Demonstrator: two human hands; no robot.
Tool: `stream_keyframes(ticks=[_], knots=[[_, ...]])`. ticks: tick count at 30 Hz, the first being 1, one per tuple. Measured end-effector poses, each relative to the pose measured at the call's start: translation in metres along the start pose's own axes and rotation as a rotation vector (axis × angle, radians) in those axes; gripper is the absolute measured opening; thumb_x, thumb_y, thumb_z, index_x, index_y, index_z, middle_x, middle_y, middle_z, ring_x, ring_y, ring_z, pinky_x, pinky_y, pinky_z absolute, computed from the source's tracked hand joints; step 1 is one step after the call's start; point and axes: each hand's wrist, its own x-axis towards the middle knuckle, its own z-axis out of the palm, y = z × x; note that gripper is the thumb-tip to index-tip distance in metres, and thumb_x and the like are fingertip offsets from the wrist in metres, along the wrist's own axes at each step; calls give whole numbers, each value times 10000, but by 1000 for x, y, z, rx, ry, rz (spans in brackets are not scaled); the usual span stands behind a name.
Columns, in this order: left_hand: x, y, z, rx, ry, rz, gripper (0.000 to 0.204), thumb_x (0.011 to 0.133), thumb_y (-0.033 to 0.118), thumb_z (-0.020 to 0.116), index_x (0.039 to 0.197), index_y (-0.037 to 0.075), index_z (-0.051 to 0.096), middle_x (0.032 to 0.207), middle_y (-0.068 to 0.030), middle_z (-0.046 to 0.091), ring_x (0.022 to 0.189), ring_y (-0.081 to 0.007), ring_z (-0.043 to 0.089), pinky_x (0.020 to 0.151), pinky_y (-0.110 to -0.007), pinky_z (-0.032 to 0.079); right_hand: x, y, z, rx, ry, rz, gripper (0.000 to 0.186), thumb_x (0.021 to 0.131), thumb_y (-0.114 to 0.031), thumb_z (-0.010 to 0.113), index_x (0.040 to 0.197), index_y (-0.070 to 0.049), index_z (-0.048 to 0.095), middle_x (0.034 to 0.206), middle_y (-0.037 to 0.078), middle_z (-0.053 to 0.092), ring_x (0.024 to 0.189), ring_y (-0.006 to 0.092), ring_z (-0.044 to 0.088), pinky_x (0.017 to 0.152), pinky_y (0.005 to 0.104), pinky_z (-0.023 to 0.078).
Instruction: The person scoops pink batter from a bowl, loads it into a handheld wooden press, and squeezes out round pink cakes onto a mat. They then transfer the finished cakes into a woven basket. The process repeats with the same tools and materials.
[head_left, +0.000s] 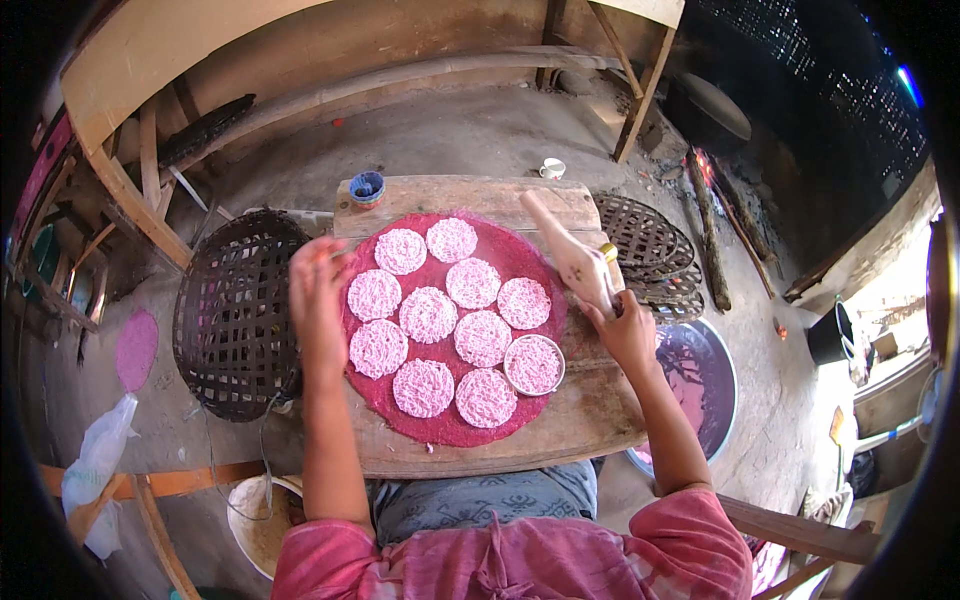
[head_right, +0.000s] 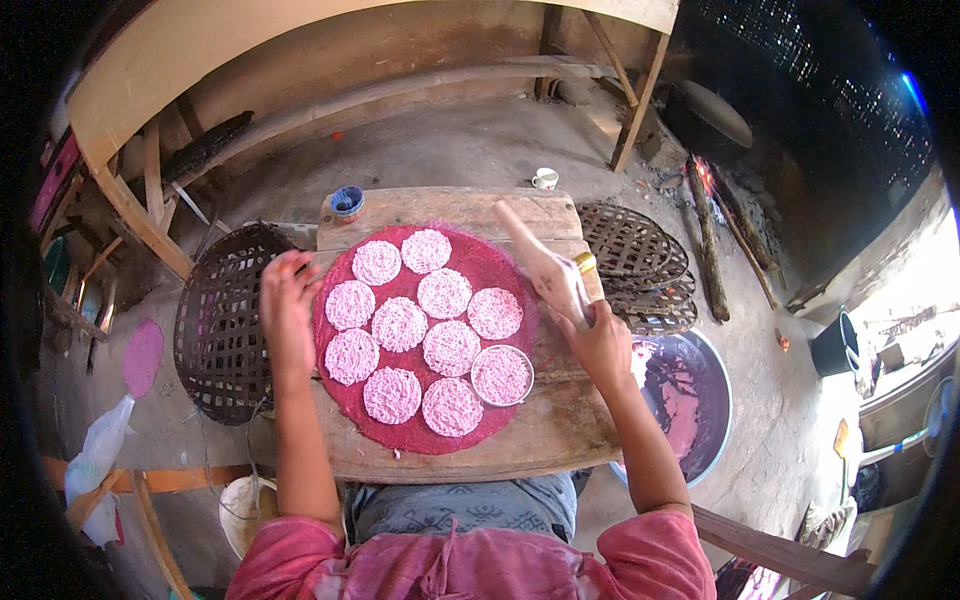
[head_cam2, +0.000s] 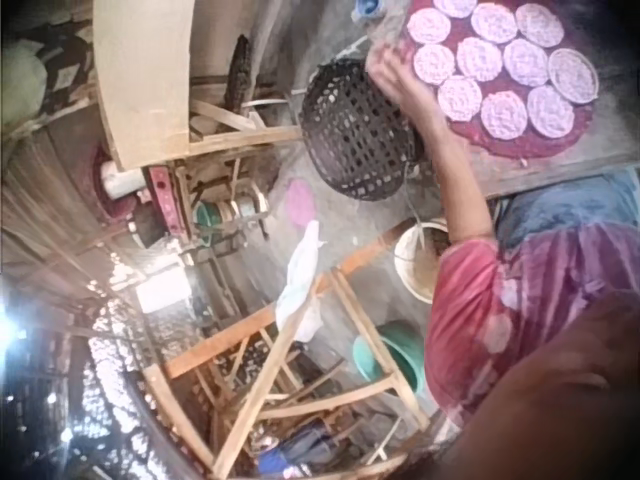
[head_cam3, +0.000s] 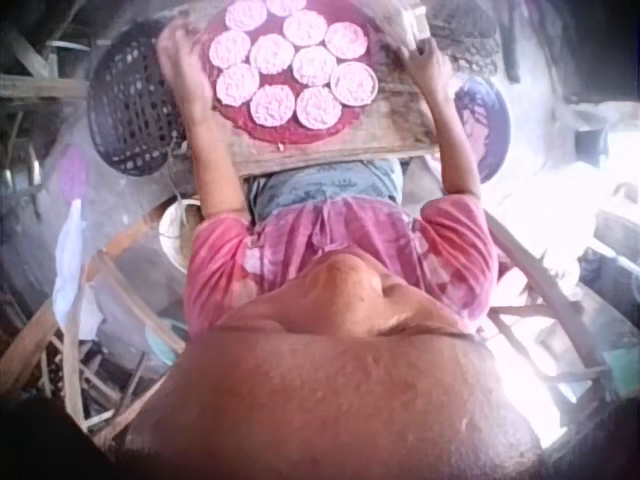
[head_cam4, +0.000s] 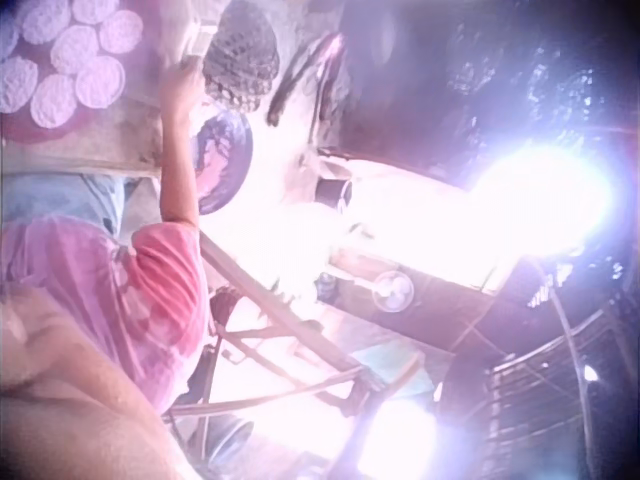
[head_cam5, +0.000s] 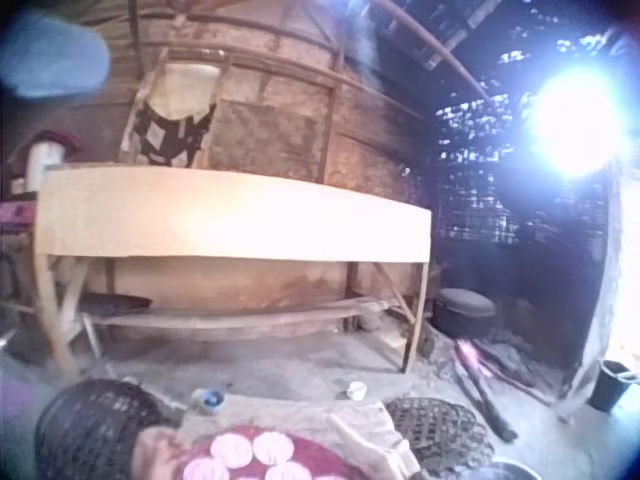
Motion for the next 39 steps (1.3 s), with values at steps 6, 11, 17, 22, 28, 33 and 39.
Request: stream_keyframes(ticks=[6,11,17,22,28,33,39], knots=[[-26,-22,-75,156,349,19,306,1016,308,499,1185,55,528,1139,-81,595,1003,-154,579,879,-305,434,-29,-23,-18,339,-29,-245,211,872,-168,670,963,21,685,932,164,622,822,335,614,743,391,505],[-33,-48,-91,155,339,-42,252,1020,257,501,1177,62,522,1117,-69,598,957,-133,586,841,-282,436,-41,-33,-4,427,-385,-147,151,851,-95,658,898,46,689,865,197,668,763,351,652,692,375,514],[-33,-54,-95,185,352,-45,250,1021,253,504,1170,54,521,1096,-67,600,937,-131,590,815,-272,442,-43,-27,2,418,-376,-133,125,835,-59,654,905,38,691,816,167,670,680,264,661,636,338,515],[-34,-57,-95,208,344,-63,247,1018,248,512,1162,48,520,1077,-68,603,921,-129,592,805,-267,443,-45,-28,-4,541,-366,-43,122,845,-58,662,930,26,689,817,130,676,669,182,656,626,305,518],[-32,-59,-94,220,337,-65,238,1016,238,515,1156,45,519,1061,-65,606,912,-128,593,796,-265,442,-44,-21,-4,531,-368,-79,125,860,-68,667,945,20,691,867,127,692,701,180,666,648,300,526],[-33,-60,-95,229,339,-66,232,1015,234,516,1154,48,521,1058,-62,608,907,-125,593,794,-264,441,-46,-23,-1,556,-359,-53,138,865,-75,672,964,19,692,903,130,699,726,193,671,647,303,527],[-32,-62,-97,231,341,-78,210,1017,223,513,1148,59,525,1052,-52,614,907,-112,592,792,-260,442,-37,-22,-5,605,-368,-84,147,878,-82,662,984,16,689,875,172,684,756,297,687,661,341,535]])
